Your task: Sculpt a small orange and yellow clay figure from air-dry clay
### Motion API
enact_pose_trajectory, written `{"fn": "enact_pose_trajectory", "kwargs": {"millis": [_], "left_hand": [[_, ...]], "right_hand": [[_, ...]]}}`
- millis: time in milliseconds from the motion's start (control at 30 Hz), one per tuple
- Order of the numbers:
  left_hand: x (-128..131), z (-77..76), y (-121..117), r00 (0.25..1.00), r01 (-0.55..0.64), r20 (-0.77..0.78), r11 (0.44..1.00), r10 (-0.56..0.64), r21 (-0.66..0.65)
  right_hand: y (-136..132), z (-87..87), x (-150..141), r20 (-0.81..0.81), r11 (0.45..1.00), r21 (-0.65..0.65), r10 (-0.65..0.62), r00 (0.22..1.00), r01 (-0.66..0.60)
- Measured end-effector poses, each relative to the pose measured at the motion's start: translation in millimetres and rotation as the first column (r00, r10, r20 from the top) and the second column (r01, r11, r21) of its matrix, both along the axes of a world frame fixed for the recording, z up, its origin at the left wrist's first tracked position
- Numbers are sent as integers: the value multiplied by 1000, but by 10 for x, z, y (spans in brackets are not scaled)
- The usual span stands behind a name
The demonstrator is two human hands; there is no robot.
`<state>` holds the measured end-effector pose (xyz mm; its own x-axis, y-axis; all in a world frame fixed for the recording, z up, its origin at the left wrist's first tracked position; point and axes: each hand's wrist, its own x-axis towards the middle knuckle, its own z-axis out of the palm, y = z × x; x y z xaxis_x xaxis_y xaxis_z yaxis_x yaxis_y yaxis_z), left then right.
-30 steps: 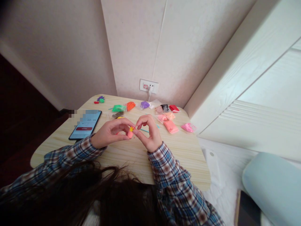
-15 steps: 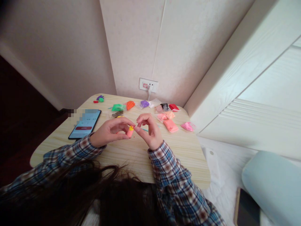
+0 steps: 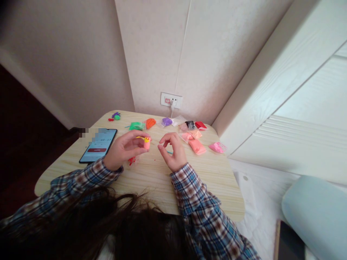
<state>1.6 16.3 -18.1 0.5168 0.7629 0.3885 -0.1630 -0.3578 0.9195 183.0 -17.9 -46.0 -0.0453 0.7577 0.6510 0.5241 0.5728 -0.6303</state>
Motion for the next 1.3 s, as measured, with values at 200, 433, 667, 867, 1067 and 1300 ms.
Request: {"fn": "enact_pose_trajectory", "kwargs": {"millis": [200, 433, 667, 867, 1067, 1300], "left_hand": [[-14, -52, 86, 985, -166, 38, 985, 168, -51], [-5, -31, 58, 988, -150, 26, 987, 151, -59], [-11, -52, 70, 991, -128, 49, 992, 129, -22], [-9, -37, 51, 993, -103, 51, 994, 105, -32], [-21, -14, 27, 997, -63, 41, 997, 65, -37], [-17, -7, 38, 995, -102, -1, 992, 102, -76]], "right_hand": [[108, -188, -30, 433, 962, -208, -70, 899, 175], [117, -210, -126, 469, 968, -230, 23, 883, 97], [157, -223, -175, 471, 965, -251, 49, 881, 81], [162, -223, -204, 497, 962, -256, 45, 867, 96], [162, -204, -166, 439, 961, -256, 20, 898, 104], [177, -69, 10, 34, 992, -129, 1, 999, 4]]}}
